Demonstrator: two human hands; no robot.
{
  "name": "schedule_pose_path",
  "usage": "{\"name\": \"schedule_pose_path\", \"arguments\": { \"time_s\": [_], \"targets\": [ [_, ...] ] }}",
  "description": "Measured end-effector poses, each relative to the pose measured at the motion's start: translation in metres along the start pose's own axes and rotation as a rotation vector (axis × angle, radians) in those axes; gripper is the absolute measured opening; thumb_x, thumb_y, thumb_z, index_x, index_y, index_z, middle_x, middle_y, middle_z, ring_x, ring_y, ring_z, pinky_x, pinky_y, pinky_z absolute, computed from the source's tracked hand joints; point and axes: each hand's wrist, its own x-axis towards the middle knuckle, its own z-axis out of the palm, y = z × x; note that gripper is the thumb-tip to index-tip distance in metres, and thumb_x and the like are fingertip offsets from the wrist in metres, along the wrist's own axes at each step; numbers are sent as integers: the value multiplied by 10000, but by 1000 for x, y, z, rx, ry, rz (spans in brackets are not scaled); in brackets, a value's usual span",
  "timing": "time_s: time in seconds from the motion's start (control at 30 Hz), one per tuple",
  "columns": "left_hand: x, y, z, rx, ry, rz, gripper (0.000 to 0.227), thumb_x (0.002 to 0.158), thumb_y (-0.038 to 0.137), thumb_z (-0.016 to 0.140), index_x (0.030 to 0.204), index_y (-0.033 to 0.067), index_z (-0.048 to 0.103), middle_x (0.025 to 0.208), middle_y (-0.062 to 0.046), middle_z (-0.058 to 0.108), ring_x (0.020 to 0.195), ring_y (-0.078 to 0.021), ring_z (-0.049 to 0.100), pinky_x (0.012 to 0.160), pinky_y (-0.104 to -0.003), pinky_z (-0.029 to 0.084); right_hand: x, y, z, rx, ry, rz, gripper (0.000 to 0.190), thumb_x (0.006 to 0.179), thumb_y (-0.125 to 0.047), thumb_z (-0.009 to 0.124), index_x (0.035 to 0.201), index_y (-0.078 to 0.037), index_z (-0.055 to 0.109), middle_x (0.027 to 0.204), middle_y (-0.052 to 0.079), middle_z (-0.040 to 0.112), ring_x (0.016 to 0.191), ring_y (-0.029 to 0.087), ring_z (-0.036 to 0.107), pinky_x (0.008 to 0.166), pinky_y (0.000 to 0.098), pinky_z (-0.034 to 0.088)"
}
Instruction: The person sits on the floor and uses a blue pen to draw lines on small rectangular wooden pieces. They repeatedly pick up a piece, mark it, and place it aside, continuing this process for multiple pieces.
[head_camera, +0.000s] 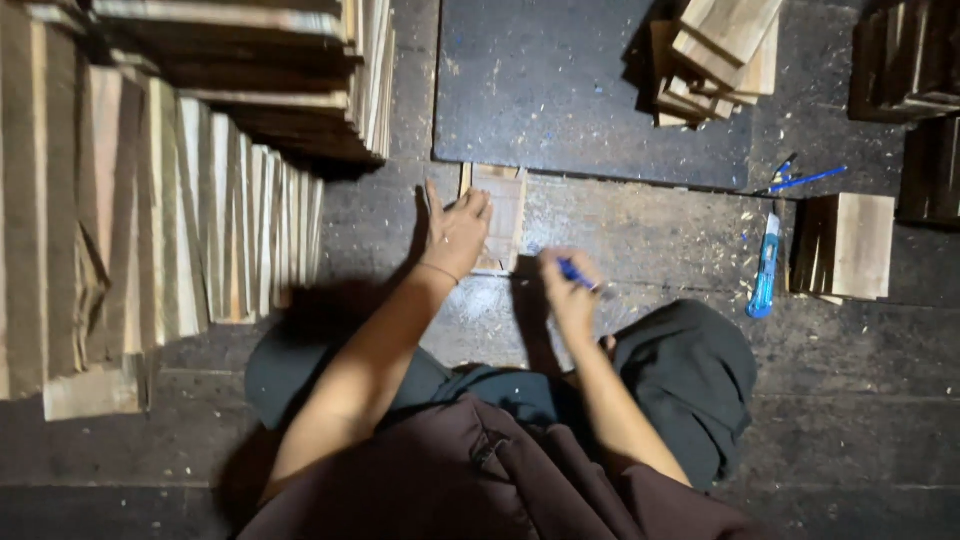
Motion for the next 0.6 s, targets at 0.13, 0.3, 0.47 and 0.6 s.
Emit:
{"name": "schedule_pose_path", "arguments": {
  "time_s": [0.13,0.3,0.47,0.6],
  "targets": [
    [15,-17,43,-33,-86,18,767,708,295,905,1386,133,585,1393,-46,497,1383,-228,435,1108,-860,38,-38,-31,13,158,-83,-2,81,851,-39,809,893,-104,783,805,146,753,788,347,744,729,387,564],
    [15,-16,41,-71,-106,-1,791,684,265,929,1387,123,594,1436,-62,502,1424,-260,433,1120,-843,53,-41,-29,34,216,-75,-161,86,899,-47,764,934,-118,796,878,75,760,828,277,758,739,339,584],
    [20,-22,54,-82,-142,-8,788,722,272,903,1418,115,568,1464,-65,479,1433,-251,417,1141,-822,53,-42,-27,44,227,-126,-223,53,899,-41,746,914,-83,775,858,110,739,808,327,745,714,363,586],
    [19,-24,40,-91,-183,13,754,796,289,845,1456,104,529,1477,-52,433,1447,-232,367,1150,-811,35,-67,-28,63,265,-295,-270,41,908,-44,690,894,-34,727,783,159,683,723,397,704,628,435,574]
  ]
}}
